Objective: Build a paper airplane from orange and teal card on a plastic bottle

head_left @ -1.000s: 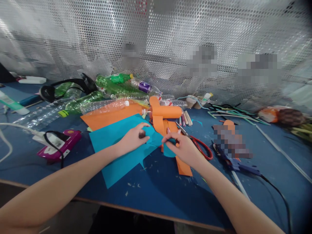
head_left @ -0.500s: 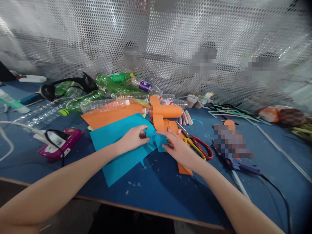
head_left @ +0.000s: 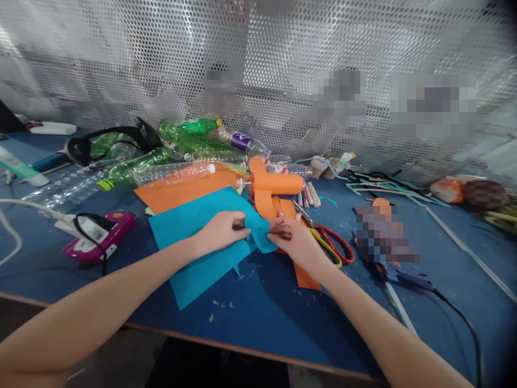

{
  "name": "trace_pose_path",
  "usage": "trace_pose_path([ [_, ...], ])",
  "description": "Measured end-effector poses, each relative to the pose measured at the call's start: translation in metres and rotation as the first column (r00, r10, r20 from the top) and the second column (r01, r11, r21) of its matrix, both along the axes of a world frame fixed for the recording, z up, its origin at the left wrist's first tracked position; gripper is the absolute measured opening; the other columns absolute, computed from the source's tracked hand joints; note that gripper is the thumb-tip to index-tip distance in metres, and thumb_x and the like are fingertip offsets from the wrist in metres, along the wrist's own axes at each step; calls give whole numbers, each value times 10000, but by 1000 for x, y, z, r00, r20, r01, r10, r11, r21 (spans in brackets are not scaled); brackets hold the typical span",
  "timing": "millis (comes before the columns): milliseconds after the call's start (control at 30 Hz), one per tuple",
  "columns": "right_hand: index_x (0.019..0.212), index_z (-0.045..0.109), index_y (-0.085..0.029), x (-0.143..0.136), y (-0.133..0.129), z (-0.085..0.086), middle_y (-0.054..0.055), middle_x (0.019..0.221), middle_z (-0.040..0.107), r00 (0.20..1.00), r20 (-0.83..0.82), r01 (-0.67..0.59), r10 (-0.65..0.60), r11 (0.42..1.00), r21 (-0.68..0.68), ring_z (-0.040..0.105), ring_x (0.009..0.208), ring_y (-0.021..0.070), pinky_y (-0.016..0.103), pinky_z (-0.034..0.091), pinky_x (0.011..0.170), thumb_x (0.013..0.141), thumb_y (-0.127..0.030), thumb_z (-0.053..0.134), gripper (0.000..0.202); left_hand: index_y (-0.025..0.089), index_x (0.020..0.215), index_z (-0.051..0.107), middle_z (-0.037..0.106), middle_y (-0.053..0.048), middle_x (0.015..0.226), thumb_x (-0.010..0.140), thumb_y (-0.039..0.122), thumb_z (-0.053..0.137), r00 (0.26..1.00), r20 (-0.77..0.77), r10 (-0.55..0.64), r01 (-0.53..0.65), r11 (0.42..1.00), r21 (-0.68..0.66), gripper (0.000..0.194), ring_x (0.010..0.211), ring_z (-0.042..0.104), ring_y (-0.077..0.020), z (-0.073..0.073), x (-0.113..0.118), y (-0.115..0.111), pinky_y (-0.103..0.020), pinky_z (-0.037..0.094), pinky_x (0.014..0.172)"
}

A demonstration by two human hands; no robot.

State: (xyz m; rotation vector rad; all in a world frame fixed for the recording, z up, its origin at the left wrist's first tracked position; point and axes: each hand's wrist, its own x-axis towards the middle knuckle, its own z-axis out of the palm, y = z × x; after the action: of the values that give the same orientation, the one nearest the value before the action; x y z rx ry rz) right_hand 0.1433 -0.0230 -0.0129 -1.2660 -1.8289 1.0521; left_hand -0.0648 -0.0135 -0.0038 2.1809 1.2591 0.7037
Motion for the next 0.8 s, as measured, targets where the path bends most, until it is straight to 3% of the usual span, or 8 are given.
trace_pose_path([
  [200, 827, 511, -207, -4, -6, -2, -36, 622, 569, 994, 106, 19, -22, 999, 36, 593, 573, 134, 241, 456, 534, 748, -267, 590, 126, 203, 555, 299, 350, 51, 504, 769, 319, 548, 999, -26, 18, -18, 999, 29, 348, 509, 424, -119, 1, 1, -1, -253, 256, 481],
  [367, 777, 559, -208, -9, -10, -1, -16, 650, 602, 983, 178, 19, -39, 994, 110, 601, 585, 137, 246, 463, 558, 772, -252, 552, 44, 195, 560, 361, 456, 34, 552, 749, 311, 581, 999, -23, 24, -23, 1000, 17, 312, 564, 487, -130, 1, 2, -1, -247, 298, 497],
  [567, 790, 628, -212, -9, -11, 0, 0, 712, 655, 982, 189, -8, -17, 991, 135, 629, 669, 152, 255, 486, 639, 779, -226, 541, 88, 199, 661, 474, 581, 3, 668, 745, 346, 599, 1000, 4, -13, 13, 999, -37, 211, 660, 554, -164, -1, 3, -4, -254, 365, 554],
  [800, 811, 637, -224, -9, -13, 3, -10, 749, 668, 973, 231, -57, 14, 982, 179, 627, 685, 147, 250, 471, 651, 788, -192, 526, 118, 202, 639, 399, 538, 16, 644, 763, 328, 576, 999, -52, 3, -1, 999, 44, 250, 625, 533, -159, -5, 5, -6, -258, 328, 525],
])
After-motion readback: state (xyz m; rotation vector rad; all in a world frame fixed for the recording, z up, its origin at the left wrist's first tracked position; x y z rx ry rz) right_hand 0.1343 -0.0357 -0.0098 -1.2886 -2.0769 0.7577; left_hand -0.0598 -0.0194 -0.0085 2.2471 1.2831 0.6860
